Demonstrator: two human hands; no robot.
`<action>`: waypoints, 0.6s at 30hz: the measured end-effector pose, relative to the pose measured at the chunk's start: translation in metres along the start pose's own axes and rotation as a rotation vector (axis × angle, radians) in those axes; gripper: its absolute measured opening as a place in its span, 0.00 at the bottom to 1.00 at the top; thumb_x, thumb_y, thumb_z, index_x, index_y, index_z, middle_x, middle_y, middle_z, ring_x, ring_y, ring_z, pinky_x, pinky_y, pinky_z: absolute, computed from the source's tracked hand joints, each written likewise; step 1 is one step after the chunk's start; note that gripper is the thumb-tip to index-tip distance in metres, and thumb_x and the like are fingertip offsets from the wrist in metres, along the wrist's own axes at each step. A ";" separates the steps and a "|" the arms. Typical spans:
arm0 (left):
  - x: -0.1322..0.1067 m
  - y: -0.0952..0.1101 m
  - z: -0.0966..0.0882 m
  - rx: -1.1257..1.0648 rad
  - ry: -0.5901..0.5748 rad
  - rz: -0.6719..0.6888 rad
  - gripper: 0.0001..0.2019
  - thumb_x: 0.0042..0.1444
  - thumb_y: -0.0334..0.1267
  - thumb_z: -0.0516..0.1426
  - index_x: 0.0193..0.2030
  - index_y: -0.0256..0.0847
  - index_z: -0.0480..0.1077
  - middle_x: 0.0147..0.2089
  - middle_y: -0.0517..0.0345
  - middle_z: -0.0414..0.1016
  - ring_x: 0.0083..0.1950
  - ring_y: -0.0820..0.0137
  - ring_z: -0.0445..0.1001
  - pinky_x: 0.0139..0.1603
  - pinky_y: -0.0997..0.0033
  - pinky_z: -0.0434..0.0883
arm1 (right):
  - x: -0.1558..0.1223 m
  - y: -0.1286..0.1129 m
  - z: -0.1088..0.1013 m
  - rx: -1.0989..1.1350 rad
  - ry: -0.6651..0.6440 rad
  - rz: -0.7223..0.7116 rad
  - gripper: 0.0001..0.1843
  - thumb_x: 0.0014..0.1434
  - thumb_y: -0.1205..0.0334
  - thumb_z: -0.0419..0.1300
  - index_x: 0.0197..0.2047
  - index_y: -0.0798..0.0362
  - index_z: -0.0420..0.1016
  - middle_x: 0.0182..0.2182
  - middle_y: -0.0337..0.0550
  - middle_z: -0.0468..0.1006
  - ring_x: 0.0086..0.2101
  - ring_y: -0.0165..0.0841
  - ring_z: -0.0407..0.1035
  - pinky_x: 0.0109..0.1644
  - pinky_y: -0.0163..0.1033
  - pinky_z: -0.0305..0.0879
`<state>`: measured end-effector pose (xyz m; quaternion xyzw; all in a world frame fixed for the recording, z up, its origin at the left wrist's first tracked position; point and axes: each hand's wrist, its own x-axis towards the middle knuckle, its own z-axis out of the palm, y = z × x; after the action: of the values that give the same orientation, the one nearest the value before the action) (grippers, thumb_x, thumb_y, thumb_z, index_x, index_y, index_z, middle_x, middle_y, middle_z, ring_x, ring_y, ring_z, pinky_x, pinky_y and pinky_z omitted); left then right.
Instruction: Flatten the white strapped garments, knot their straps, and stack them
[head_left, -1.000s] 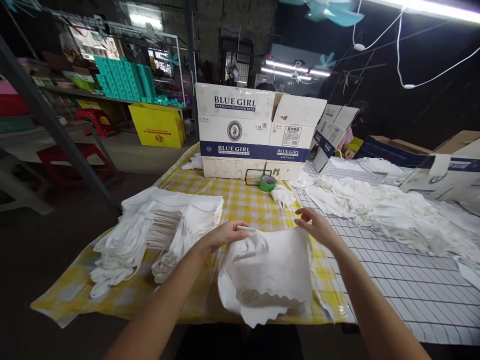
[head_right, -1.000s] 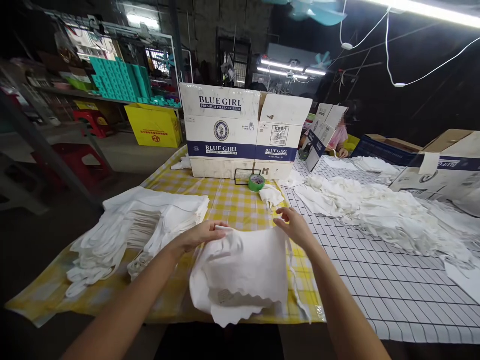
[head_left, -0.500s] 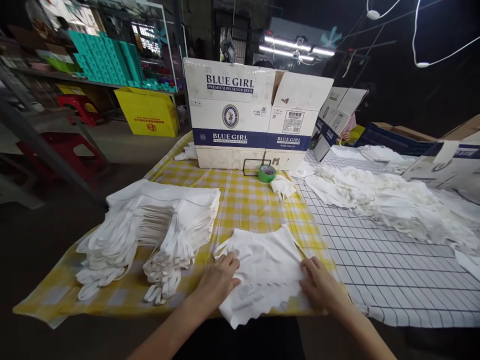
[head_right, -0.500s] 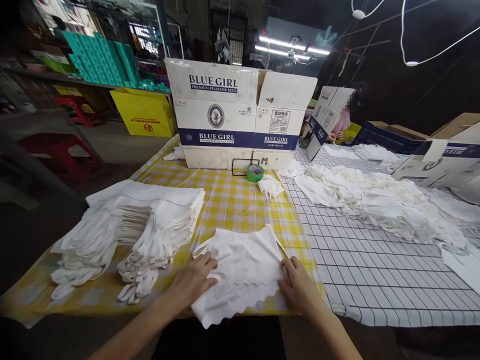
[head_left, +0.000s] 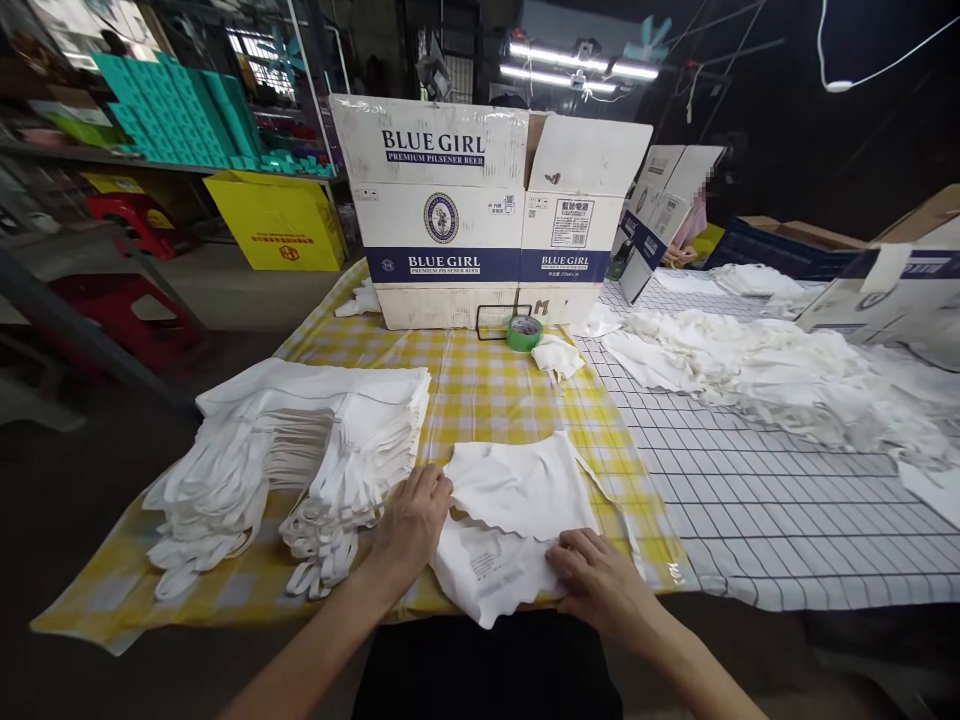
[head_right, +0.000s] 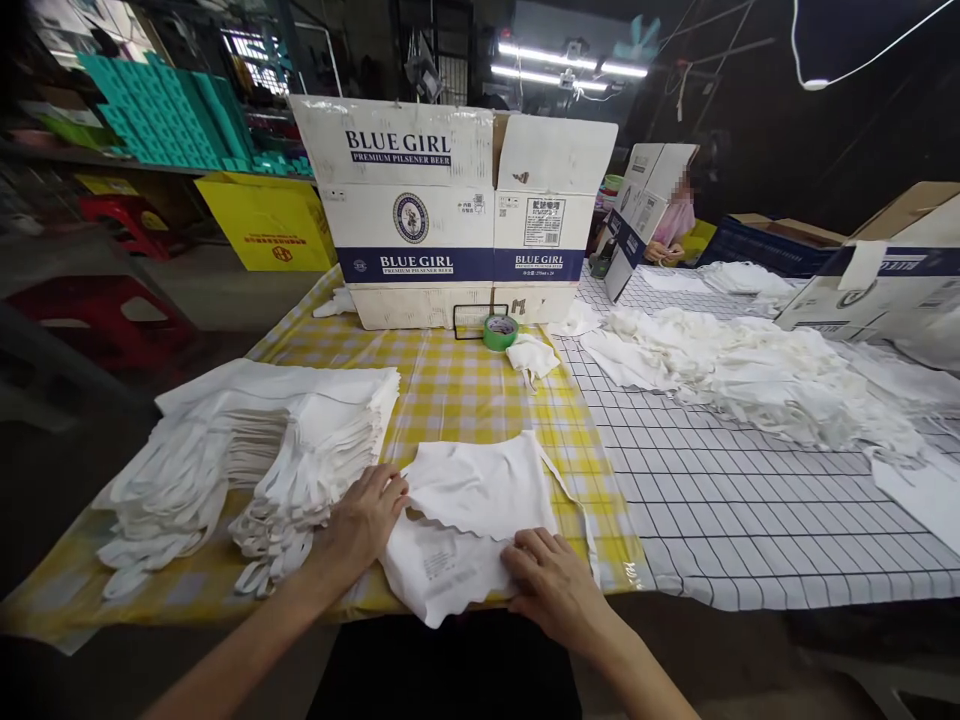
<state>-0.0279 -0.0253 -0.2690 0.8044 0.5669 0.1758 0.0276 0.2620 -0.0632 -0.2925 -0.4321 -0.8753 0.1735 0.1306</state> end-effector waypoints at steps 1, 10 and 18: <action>-0.002 0.003 0.000 0.006 -0.031 0.108 0.11 0.58 0.27 0.45 0.41 0.40 0.66 0.47 0.51 0.66 0.50 0.63 0.62 0.49 0.61 0.61 | 0.000 -0.003 0.004 -0.019 -0.002 0.022 0.19 0.48 0.64 0.63 0.45 0.47 0.66 0.41 0.44 0.69 0.40 0.40 0.62 0.41 0.44 0.61; -0.006 -0.002 -0.006 0.034 -0.427 0.573 0.01 0.54 0.34 0.55 0.34 0.41 0.65 0.35 0.57 0.69 0.41 0.66 0.65 0.50 0.65 0.57 | -0.013 -0.006 0.021 -0.039 0.060 -0.012 0.08 0.56 0.73 0.51 0.33 0.50 0.66 0.32 0.42 0.69 0.34 0.35 0.61 0.37 0.41 0.55; 0.012 -0.021 -0.024 -0.142 -0.634 0.424 0.03 0.52 0.34 0.56 0.28 0.41 0.66 0.33 0.62 0.67 0.36 0.71 0.66 0.39 0.72 0.60 | -0.001 -0.001 -0.043 0.260 0.312 0.073 0.08 0.61 0.62 0.51 0.34 0.50 0.70 0.30 0.43 0.72 0.34 0.36 0.65 0.40 0.43 0.59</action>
<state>-0.0510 -0.0102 -0.2491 0.9142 0.3379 -0.0407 0.2202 0.2784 -0.0563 -0.2534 -0.4646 -0.7985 0.2205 0.3129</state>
